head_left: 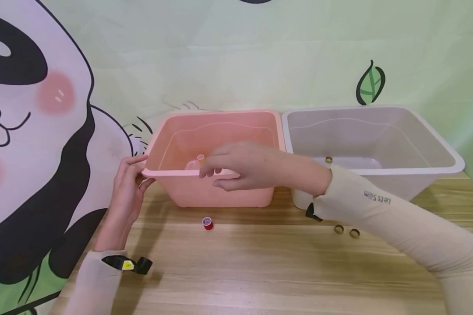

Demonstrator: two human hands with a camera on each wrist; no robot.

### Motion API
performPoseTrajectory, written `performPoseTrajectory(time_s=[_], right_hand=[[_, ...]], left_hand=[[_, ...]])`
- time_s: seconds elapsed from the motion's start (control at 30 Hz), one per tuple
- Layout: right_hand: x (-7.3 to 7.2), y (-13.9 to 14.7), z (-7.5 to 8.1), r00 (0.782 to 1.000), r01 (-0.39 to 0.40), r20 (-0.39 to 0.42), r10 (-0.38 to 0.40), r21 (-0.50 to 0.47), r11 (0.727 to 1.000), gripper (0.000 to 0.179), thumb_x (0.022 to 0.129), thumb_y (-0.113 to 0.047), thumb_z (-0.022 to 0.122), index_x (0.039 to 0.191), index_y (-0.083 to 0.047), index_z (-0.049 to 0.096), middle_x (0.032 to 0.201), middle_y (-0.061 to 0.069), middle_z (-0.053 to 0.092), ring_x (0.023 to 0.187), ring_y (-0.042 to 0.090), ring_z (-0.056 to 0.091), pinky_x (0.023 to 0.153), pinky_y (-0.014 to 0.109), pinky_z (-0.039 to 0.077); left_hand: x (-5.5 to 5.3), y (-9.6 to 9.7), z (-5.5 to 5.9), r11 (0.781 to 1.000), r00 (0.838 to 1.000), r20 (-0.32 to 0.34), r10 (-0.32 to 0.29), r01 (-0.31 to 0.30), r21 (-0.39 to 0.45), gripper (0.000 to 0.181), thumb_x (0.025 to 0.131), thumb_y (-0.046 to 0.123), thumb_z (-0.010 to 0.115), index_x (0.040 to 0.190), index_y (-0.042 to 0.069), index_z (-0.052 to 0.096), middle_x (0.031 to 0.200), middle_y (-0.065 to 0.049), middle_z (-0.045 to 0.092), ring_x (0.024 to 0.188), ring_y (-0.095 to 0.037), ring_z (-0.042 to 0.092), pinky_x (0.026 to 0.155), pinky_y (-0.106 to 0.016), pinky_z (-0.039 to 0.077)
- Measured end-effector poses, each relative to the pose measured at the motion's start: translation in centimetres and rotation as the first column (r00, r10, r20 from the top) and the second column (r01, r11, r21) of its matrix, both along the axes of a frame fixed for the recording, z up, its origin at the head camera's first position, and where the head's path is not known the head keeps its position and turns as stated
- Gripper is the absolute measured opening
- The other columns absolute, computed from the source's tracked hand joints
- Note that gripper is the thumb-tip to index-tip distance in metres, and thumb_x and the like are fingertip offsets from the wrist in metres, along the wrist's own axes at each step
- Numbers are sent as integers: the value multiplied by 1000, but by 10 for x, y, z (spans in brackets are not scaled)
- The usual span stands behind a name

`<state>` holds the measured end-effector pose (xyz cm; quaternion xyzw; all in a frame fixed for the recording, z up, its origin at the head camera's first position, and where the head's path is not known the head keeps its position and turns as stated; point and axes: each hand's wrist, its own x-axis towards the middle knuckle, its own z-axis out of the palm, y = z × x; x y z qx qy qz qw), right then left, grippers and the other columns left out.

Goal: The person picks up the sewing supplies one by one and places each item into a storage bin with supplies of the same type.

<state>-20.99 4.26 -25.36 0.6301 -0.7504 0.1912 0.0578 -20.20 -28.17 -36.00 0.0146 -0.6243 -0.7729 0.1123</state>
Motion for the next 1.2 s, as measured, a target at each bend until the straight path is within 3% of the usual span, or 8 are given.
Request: performPoseTrajectory(time_s=[0.3, 0.53, 0.63, 0.83, 1.2], right_hand=[[12, 0, -18, 999, 28, 43, -29, 42, 999, 22, 100, -19, 64, 121, -13, 67, 111, -4, 69, 105, 11, 64, 92, 25, 51], [16, 2, -38, 999, 36, 37, -36, 9, 999, 19, 99, -18, 66, 117, -14, 69, 108, -6, 70, 99, 11, 63, 92, 24, 50], [17, 4, -44, 997, 21, 81, -20, -8, 1000, 19, 99, -18, 66, 118, -13, 69, 109, -6, 70, 98, 11, 63, 91, 22, 50], [18, 3, -53, 986, 18, 165, -17, -4, 1000, 21, 100, -16, 64, 120, -12, 67, 112, -5, 70, 101, 7, 64, 93, 19, 49], [19, 0, -62, 980, 46, 194, -45, 2, 999, 22, 100, -17, 65, 121, -13, 68, 113, -2, 70, 98, 7, 63, 90, 18, 51]], left_hand=[[-1, 2, 1, 1000, 1000, -4, 2, -2, 15, 18, 105, 17, 49, 122, 11, 54, 126, -10, 51, 101, -17, 60, 86, -20, 56], [-1, 3, 1, 999, 1000, -14, -11, 12, 30, 19, 106, 16, 48, 123, 10, 53, 127, -10, 50, 101, -18, 61, 86, -20, 56], [-1, 3, 1, 999, 1000, -18, -12, 13, 43, 18, 106, 15, 48, 122, 10, 53, 127, -10, 50, 101, -18, 61, 85, -20, 56], [0, 2, 0, 998, 1000, -28, -13, 15, 56, 18, 106, 14, 47, 122, 8, 52, 127, -11, 49, 100, -18, 61, 84, -20, 56], [-1, 2, -1, 999, 999, -48, -11, 13, 38, 19, 105, 12, 44, 121, 7, 53, 125, -12, 48, 92, -17, 62, 81, -20, 57]])
